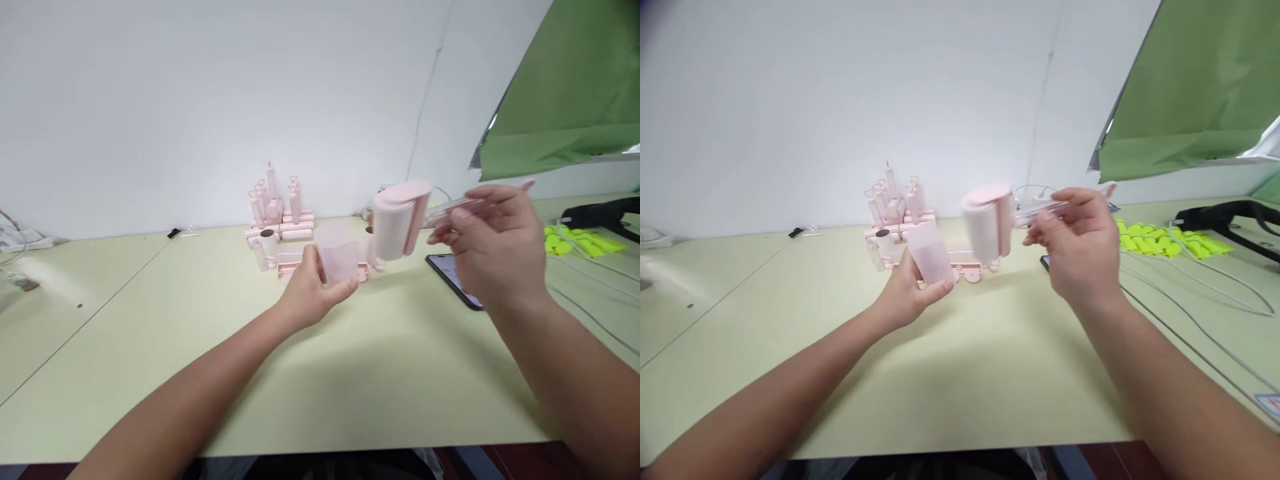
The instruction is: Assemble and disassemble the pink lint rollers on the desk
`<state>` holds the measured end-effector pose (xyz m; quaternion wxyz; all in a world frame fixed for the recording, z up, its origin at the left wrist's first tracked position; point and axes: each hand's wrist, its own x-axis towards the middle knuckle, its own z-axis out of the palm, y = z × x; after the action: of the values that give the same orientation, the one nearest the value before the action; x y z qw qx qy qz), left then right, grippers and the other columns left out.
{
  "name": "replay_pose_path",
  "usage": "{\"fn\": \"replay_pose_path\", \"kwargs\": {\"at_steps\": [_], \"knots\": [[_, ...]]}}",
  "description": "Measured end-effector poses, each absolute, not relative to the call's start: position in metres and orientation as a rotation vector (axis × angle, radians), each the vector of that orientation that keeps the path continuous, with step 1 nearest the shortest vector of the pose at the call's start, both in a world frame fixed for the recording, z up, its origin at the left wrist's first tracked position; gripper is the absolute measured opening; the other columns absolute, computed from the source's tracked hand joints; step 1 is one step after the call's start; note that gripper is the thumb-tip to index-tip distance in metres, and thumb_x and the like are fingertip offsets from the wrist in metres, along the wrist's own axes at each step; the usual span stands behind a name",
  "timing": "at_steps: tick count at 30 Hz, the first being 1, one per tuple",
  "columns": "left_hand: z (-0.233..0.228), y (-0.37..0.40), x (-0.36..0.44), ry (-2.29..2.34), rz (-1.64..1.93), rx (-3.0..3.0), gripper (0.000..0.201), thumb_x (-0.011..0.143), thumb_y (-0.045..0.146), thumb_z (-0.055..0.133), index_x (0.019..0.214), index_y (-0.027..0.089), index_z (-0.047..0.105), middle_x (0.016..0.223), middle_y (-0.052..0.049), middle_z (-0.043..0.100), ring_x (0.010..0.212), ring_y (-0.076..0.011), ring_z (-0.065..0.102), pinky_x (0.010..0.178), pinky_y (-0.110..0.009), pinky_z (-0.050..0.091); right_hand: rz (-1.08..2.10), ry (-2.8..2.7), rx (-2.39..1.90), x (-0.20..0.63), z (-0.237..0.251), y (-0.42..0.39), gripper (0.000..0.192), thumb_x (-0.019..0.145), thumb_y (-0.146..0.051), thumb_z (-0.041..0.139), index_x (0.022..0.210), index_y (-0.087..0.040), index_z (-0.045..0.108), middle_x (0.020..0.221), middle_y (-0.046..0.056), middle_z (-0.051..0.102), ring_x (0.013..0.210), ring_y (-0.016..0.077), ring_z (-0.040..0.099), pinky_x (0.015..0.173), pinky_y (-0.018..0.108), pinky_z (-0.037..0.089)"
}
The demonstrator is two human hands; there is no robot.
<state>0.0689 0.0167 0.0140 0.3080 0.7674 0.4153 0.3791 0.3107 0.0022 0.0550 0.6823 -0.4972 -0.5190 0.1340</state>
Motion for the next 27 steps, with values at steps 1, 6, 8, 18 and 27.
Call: {"fn": "replay_pose_path", "kwargs": {"at_steps": [1, 6, 8, 18, 27], "knots": [[0.012, 0.020, 0.067, 1.217, 0.867, 2.109, 0.059, 0.076, 0.053, 0.070, 0.120, 0.021, 0.046, 0.101, -0.009, 0.067, 0.087, -0.0267, 0.064, 0.067, -0.034, 0.049, 0.328, -1.060, -1.154, 0.323, 0.053, 0.007, 0.023, 0.077, -0.036, 0.059, 0.099, -0.038, 0.052, 0.087, 0.003, 0.063, 0.078, 0.0239, 0.068, 0.067, 0.044, 0.056], [0.010, 0.040, 0.073, 1.305, 0.251, 2.769, 0.061, 0.072, 0.062, 0.069, 0.116, 0.021, 0.057, 0.103, -0.011, 0.068, 0.097, -0.0352, 0.061, 0.078, -0.041, 0.044, 0.631, -0.753, -1.112, 0.358, 0.042, 0.030, 0.022, 0.071, -0.020, 0.059, 0.088, -0.030, 0.050, 0.074, -0.002, 0.056, 0.059, 0.0144, 0.058, 0.051, 0.029, 0.049], [0.011, 0.045, 0.086, 1.228, 0.114, 2.920, 0.056, 0.076, 0.062, 0.065, 0.112, 0.020, 0.061, 0.103, -0.011, 0.068, 0.095, -0.0324, 0.062, 0.083, -0.042, 0.042, 0.657, -0.754, -1.047, 0.357, 0.036, 0.036, 0.024, 0.067, -0.019, 0.063, 0.087, -0.028, 0.051, 0.068, -0.005, 0.052, 0.052, 0.0113, 0.051, 0.046, 0.025, 0.045], [0.005, 0.069, 0.103, 1.219, 0.004, 3.066, 0.050, 0.079, 0.061, 0.056, 0.104, 0.019, 0.069, 0.095, -0.010, 0.065, 0.093, -0.0290, 0.059, 0.082, -0.040, 0.039, 0.711, -0.923, -0.951, 0.339, 0.022, 0.034, 0.027, 0.071, -0.024, 0.068, 0.094, -0.025, 0.056, 0.068, -0.006, 0.052, 0.049, 0.0098, 0.050, 0.045, 0.026, 0.047], [0.002, 0.089, 0.098, 1.237, 0.038, 3.011, 0.052, 0.079, 0.062, 0.054, 0.108, 0.021, 0.069, 0.096, -0.010, 0.062, 0.092, -0.0290, 0.057, 0.081, -0.040, 0.039, 0.680, -0.933, -0.980, 0.342, 0.020, 0.038, 0.023, 0.073, -0.022, 0.068, 0.093, -0.026, 0.057, 0.068, -0.005, 0.050, 0.049, 0.0104, 0.050, 0.043, 0.026, 0.047]]}}
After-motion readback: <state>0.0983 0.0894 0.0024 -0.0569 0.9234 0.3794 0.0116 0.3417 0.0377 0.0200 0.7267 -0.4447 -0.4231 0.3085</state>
